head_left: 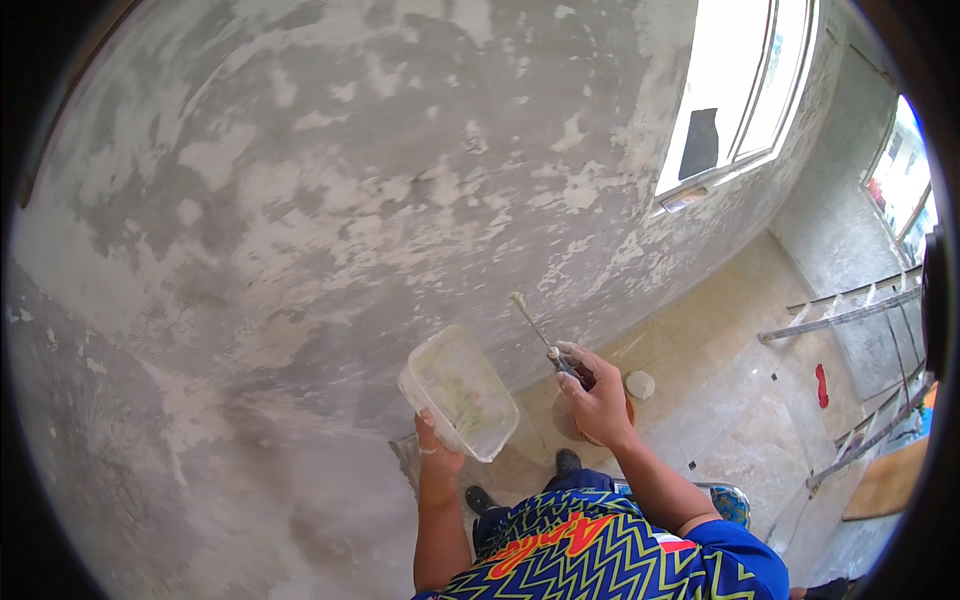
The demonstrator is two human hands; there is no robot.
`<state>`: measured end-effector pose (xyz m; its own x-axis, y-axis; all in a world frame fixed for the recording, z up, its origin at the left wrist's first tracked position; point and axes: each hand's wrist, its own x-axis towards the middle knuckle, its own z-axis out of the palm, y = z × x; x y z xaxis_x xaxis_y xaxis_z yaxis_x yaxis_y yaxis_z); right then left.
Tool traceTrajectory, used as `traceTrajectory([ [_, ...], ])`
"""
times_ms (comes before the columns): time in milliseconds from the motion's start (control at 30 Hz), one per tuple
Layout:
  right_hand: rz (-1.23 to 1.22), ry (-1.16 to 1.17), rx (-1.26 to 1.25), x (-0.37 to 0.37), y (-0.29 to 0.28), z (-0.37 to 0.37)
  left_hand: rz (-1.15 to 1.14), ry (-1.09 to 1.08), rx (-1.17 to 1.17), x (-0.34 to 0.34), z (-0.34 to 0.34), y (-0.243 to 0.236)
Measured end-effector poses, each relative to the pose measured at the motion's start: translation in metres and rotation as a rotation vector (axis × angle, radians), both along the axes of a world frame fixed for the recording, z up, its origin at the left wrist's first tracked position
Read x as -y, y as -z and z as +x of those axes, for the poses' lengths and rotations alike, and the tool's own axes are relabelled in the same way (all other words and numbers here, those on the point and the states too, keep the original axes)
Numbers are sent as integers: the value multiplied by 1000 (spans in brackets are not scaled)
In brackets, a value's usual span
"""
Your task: The person applies white plaster to a concrete wall using a putty knife and a plastic container holding the plaster mixture, smoothing it into various spots and corners.
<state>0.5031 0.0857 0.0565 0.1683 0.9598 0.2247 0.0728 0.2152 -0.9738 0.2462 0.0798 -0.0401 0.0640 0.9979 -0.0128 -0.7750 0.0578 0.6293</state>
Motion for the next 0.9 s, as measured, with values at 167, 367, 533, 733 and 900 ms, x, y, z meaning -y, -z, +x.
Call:
traceTrajectory([
  [167, -494, -313, -426, -36, 14, 82, -81, -185, -174, 8, 38, -13],
  [367, -488, -455, -581, -60, 32, 131, -101, -204, -244, 1, 89, -30],
  [533, -475, -622, -553, -63, 19, 154, -158, -119, -185, -20, 115, -19],
  [733, -472, -494, -360, -40, 21, 155, -124, 58, -179, -46, 163, -33],
  [900, -415, -557, -131, -34, 31, 171, -70, 15, -186, -61, 176, -23],
])
